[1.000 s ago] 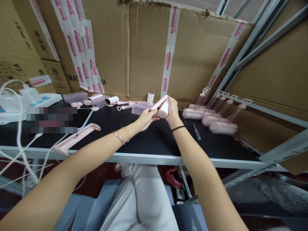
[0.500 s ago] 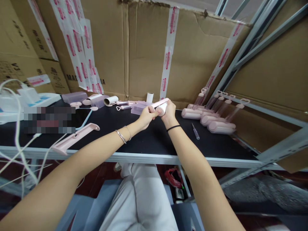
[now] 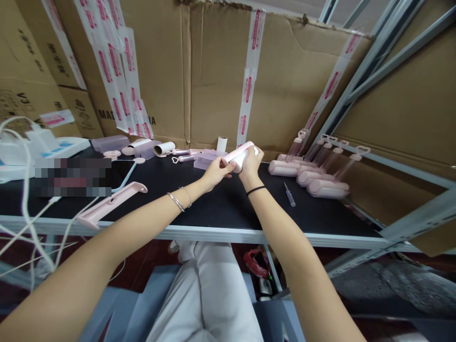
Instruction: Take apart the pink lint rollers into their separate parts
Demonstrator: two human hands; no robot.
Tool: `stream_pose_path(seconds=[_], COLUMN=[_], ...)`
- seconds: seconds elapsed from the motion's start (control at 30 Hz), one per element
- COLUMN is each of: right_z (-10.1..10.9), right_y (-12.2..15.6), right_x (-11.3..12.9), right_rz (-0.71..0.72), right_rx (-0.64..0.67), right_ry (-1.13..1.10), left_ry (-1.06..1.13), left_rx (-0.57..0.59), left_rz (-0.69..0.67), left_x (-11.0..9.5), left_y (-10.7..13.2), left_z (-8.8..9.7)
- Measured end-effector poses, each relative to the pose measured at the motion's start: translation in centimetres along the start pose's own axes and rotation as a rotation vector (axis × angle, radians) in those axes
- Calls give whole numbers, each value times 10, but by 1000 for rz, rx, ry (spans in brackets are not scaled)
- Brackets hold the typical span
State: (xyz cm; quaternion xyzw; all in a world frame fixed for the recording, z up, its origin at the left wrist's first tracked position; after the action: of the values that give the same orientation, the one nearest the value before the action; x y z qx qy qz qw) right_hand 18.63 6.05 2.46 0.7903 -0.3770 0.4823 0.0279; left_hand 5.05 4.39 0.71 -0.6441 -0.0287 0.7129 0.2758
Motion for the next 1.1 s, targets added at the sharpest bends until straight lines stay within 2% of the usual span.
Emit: stream_pose_path(seconds=[0.27,0.53,0.77,1.0,1.1], right_z=[1,-1,-5,-5,-1], right_y=[7,15,16,11,8], right_x=[-1,6,10,10,13], right_rz=[-91,-158,-169,-106,-16], right_rx=[-92,-160,-129,-109,-106], right_ry=[-89,-204,-221,-182,-122], left_ry=[-158,-150,-188,-174,-142], left_rx=[-84,-168,-172,-183,-136], left_rz=[16,91,109,110,112], left_x=[3,6,2,1,3], left_y=[-1,-2,-1,-1,-1], left_z=[-1,2,1,1,-2])
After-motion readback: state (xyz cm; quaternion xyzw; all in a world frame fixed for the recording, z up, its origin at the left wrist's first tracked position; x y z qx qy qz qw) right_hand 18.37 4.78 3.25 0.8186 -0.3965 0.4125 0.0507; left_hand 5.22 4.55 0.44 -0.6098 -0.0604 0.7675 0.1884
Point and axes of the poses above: each hand's wrist, its own y-axis away from the middle knuckle, its own z-axis out of the back of the hand, x = y × z, the point moved 7 cm from there along -y, towards the middle knuckle, and after that the axes turned 15 degrees about -y, right-handed, at the moved point
